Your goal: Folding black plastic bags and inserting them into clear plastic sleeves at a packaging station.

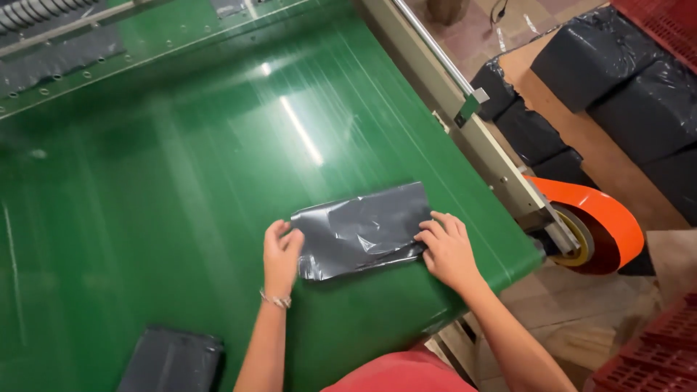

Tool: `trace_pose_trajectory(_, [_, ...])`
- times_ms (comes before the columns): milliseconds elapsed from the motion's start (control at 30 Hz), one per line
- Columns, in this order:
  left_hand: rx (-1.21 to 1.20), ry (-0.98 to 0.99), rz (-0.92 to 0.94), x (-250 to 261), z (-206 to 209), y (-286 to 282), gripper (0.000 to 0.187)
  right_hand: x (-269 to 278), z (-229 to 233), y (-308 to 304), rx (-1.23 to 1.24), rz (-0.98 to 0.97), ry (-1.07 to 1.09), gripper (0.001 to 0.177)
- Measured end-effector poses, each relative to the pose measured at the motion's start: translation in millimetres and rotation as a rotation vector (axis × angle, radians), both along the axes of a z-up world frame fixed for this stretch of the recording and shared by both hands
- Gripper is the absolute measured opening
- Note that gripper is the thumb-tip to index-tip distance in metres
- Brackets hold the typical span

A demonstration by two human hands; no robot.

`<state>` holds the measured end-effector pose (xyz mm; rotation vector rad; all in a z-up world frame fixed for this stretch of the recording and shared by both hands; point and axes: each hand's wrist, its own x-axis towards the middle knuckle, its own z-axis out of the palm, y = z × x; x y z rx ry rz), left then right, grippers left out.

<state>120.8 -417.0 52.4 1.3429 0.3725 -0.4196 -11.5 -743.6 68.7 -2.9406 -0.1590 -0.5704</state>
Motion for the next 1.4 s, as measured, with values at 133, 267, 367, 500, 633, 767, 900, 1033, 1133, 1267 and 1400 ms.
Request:
trace_pose_trajectory(133, [1.095, -1.292, -0.373, -43.8, 20.0, 1.2, 0.064, 8.1, 44.6, 48.7, -0.098, 0.083, 0.108, 0.064])
trace_pose_trajectory(267, [1.415, -1.852, -0.595, -40.3, -28.2, -0.5, 0.014, 25.5, 36.7, 108.1, -0.008, 0.365, 0.218, 0.096])
trace_pose_trajectory(367, [1.29, -1.904, -0.734, -39.4, -43.7, -10.5, 0.017, 17.5, 9.3, 126.9, 0.012, 0.376, 0.222, 0.083])
trace_pose_trajectory(500, [0.934, -1.27, -1.384, -66.1, 42.3, -36.3, 0.014, -25.4, -25.1, 133.3, 0.352, 0.499, 0.188, 0.054])
trace_pose_trajectory(633, [0.374, -0.48, -1.375, -27.4, 30.3, -47.1, 0.033, -66.3, -16.3, 123.1, 0.69, 0.702, 0.324, 0.042])
trace_pose_trajectory(767, [-0.181, 0.239, -1.231, 7.2, -4.3, -23.3, 0.108, -83.3, -16.7, 108.5, 1.198, 0.321, 0.598, 0.057])
trace_pose_trajectory(900, [-0.24, 0.157, -1.003, -10.3, -27.3, -6.5, 0.081, -75.1, -66.3, 90.9, 1.593, -0.469, 0.651, 0.045])
trace_pose_trajectory(1033, [0.69, -0.322, -0.773, -40.8, 6.8, -22.8, 0.057, -56.1, -38.6, 87.8, 2.128, -0.575, 0.557, 0.038])
trace_pose_trajectory(1133, [0.967, -0.357, -0.653, -53.8, 15.3, -40.4, 0.051, -56.8, -33.4, 77.6, 2.177, -0.583, 0.633, 0.034])
trace_pose_trajectory(1267, [1.159, -0.379, -0.553, -56.9, 49.8, -55.4, 0.053, -64.3, -25.1, 73.3, 2.021, -0.501, 0.688, 0.038])
trace_pose_trajectory(1400, [1.246, -0.488, -0.432, -69.1, 13.0, -65.4, 0.035, -71.5, -17.4, 48.8, 1.667, -0.365, 0.628, 0.031])
